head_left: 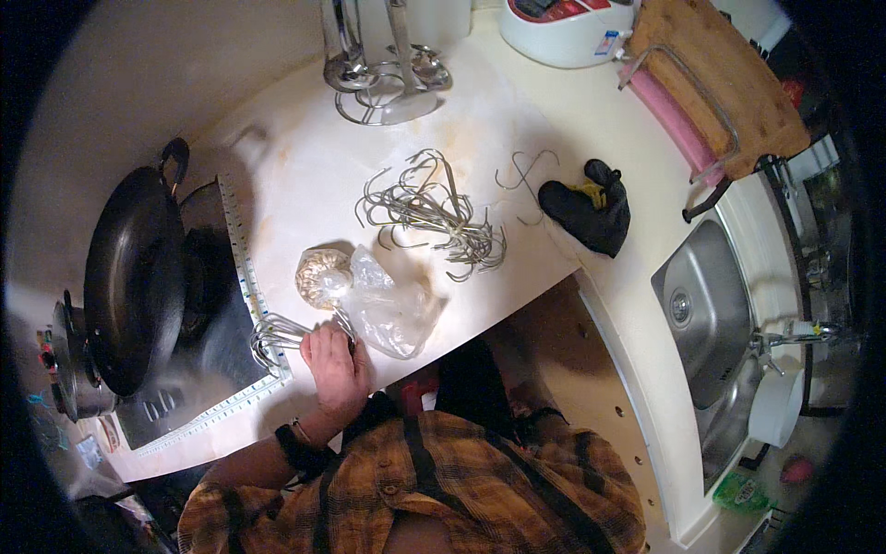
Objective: The person assembles small metal hooks by threading wire through the prongs of a whisk-like tool. They repeatedly pick up individual hooks from the countertop, thread them onto the tool, and set the tool down to continue the process.
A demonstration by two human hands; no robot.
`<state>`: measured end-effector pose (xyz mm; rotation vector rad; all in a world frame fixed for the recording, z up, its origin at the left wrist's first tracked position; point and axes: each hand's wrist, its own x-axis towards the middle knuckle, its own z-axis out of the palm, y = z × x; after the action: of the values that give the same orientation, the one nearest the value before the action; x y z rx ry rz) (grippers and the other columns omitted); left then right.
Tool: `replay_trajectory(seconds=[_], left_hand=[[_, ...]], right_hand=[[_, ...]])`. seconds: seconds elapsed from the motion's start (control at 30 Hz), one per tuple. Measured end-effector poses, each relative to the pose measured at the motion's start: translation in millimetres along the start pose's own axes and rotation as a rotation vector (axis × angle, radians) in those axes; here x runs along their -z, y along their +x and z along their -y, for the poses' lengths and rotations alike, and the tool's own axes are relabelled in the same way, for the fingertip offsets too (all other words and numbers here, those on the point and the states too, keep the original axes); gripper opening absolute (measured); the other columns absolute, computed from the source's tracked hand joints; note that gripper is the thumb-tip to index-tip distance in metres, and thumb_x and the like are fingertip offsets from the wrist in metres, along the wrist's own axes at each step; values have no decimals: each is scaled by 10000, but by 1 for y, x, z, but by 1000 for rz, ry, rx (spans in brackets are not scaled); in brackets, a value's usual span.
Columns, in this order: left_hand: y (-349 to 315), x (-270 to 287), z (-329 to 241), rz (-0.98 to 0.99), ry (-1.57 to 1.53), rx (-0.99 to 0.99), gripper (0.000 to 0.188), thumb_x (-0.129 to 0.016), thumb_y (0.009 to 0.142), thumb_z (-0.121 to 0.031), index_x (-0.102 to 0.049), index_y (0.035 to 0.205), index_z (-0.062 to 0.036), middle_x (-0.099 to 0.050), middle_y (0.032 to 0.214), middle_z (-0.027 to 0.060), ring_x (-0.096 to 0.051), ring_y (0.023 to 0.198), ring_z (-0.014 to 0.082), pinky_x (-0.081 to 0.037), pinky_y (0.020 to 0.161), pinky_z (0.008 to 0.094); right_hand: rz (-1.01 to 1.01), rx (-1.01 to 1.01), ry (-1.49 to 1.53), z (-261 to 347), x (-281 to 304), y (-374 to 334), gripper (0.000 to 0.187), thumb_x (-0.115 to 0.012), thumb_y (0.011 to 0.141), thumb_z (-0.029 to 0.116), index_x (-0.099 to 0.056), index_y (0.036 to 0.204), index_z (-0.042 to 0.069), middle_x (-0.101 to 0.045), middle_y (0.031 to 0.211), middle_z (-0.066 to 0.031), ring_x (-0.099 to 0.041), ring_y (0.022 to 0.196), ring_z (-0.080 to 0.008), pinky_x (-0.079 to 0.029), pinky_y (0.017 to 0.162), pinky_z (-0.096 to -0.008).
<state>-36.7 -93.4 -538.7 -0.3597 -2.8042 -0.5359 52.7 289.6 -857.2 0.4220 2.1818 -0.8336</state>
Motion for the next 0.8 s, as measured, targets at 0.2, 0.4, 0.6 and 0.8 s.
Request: replay_trajectory(seconds=[0.2,0.4,0.6,0.8], left_hand=[[5,5,-7,-30,-54,50,149,-600,803,-97,-515,870,5,-480,924,167,-469,930,345,-305,934,488],[2,8,-8,-36,-93,56,148,-619,798,-96,-516,849,-3,-465,879,156,-459,887,338,-313,909,448],[-6,2,-5,-133,-54,-5,150,-618,801,-98,-529,874,0,-477,845,144,-474,854,323,-326,859,439],[-10,4,-1,-151,17,-40,81,-604,756,-64,-574,820,-26,-570,824,157,-544,872,330,-355,927,483]], right_hand=[[286,202,524,-3,94,-72,375,-623,901,282,-591,1139,-6,-656,1038,-136,-642,896,-202,-522,765,-350],[306,573,433,196,176,-164,192,-648,892,212,-652,843,27,-645,711,-16,-590,618,-84,-496,577,-254],[-508,991,12,328,155,-191,462,-739,778,213,-543,1165,51,-671,865,-132,-650,663,-219,-522,627,-329],[-381,979,-443,385,133,-184,571,-693,784,267,-483,1275,68,-654,1016,-194,-634,966,-354,-499,814,-453]])
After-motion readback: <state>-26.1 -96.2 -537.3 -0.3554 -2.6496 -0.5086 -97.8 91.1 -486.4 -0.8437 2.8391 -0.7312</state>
